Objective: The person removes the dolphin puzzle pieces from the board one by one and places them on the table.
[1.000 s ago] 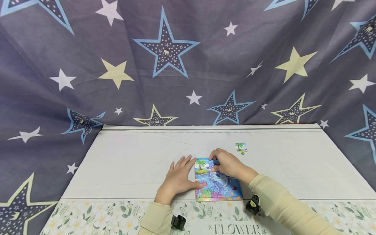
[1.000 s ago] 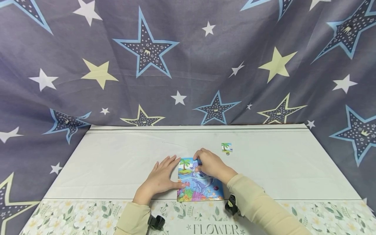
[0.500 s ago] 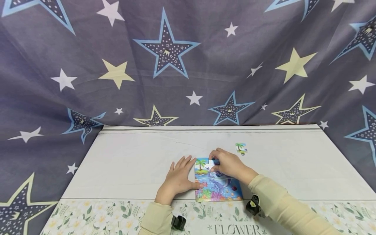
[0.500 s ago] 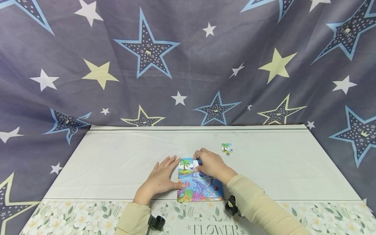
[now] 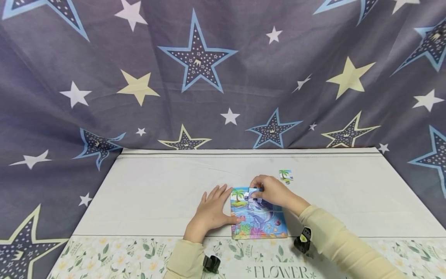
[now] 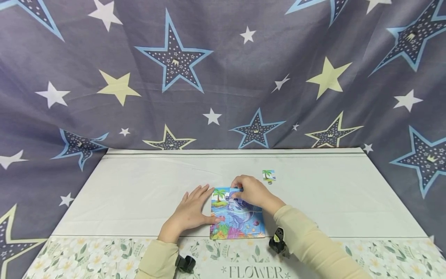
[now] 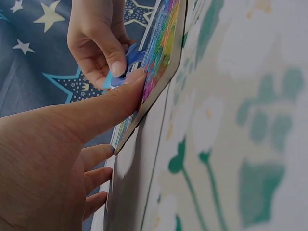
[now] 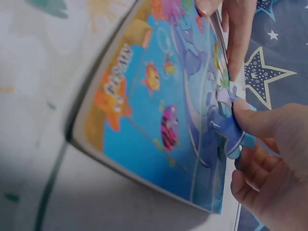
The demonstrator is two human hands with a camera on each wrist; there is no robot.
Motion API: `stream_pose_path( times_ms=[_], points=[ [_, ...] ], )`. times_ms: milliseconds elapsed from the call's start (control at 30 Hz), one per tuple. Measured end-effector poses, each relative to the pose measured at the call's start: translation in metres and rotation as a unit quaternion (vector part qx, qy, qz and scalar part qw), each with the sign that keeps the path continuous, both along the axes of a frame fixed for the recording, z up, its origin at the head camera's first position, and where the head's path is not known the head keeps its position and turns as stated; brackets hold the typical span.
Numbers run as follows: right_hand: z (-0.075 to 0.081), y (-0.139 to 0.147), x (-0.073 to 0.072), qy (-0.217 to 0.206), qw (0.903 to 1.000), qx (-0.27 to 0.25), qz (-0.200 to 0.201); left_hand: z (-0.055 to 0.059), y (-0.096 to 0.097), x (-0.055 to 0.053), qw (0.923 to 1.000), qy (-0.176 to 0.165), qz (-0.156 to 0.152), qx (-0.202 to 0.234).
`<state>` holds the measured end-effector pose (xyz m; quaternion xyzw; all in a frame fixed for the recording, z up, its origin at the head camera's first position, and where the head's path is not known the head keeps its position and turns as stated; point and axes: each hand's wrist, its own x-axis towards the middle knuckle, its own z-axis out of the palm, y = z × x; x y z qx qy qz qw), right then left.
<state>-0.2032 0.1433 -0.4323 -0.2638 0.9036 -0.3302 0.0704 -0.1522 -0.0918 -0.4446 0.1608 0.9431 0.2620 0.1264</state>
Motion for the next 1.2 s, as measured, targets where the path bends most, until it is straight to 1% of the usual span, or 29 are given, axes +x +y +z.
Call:
stream_pose_path(
  times_ms=[133, 200, 300, 433, 600, 833, 933, 1200],
  points=[
    [0.002, 0.004, -0.003, -0.026, 0.9991, -0.030, 0.016, 0.000, -0.001, 0.000, 1.0000, 0.000, 0.001, -0.004],
    [0.004, 0.006, -0.004, -0.035, 0.9984, -0.041, 0.017, 0.000, -0.001, 0.000, 1.0000, 0.001, 0.001, -0.005],
    [0.006, 0.010, -0.004, -0.040, 0.9976, -0.055, 0.013, 0.000, -0.001, 0.000, 1.0000, 0.002, 0.000, -0.004],
    [0.008, 0.017, -0.004, -0.041, 0.9973, -0.061, 0.003, -0.001, -0.001, 0.000, 1.0000, 0.003, -0.001, -0.001],
    [0.009, 0.029, -0.004, -0.030, 0.9979, -0.057, -0.007, -0.001, 0.000, 0.000, 1.0000, 0.003, 0.000, 0.000],
    [0.009, 0.046, -0.005, -0.001, 0.9980, -0.057, -0.026, 0.000, 0.000, 0.001, 1.0000, 0.004, 0.001, 0.004],
    [0.009, 0.055, -0.006, 0.003, 0.9979, -0.056, -0.034, 0.000, 0.000, 0.001, 1.0000, 0.004, 0.000, 0.004],
    [0.013, 0.084, -0.010, 0.029, 0.9976, -0.034, -0.052, 0.002, 0.000, 0.002, 1.0000, 0.003, -0.001, 0.007]
  ],
)
